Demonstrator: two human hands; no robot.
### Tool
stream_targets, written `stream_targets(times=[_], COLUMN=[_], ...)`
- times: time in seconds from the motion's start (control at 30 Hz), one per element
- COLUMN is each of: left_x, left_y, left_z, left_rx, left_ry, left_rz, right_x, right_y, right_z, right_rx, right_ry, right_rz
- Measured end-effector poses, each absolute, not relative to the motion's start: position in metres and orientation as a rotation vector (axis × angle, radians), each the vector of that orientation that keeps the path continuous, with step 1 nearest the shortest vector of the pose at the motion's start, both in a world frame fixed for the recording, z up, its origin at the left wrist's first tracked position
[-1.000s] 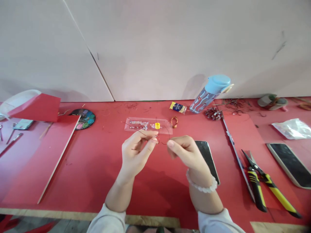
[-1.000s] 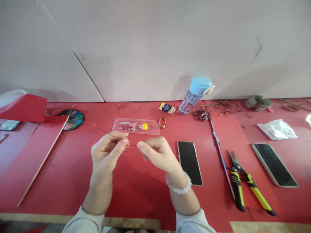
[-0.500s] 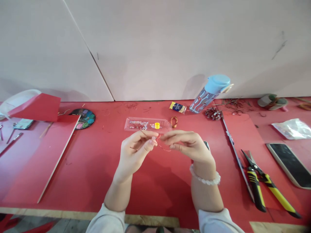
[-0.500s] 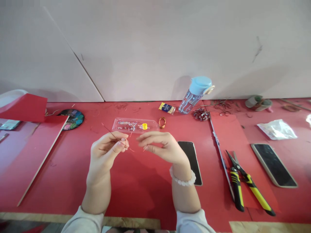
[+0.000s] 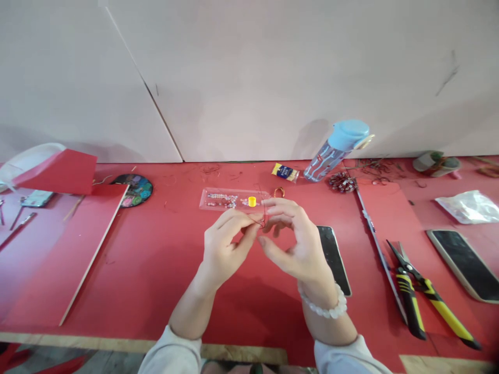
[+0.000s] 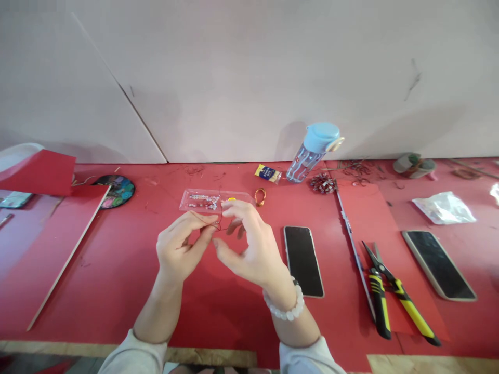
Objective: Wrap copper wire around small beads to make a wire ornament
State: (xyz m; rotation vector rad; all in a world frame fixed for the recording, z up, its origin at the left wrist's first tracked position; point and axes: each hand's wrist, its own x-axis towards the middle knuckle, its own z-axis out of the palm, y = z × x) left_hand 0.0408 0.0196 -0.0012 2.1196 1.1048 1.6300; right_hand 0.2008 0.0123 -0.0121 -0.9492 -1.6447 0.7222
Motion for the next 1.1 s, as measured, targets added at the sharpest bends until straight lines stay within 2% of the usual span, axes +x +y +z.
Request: stream_targets(times=[0.33, 0.73, 1.1], left_x=[0.042, 0.044, 0.044], left_y=[0.022, 0.024, 0.026], left_z=[-0.006, -0.016, -0.018], left_rx=[2.212, 2.305, 2.284], left_ry=[1.206, 1.243, 1.237], left_rz=[1.567, 1.374, 1.350], right_x=[0.199, 0.199, 0.197], right_y=[0.020, 0.019, 0.017], right_z=[-0.009, -0.009, -0.010], right_rx=[-0.946, -1.074, -1.116], right_ry=[-1.737, -1.729, -1.711], right_rz=[0.280, 0.321, 0.427])
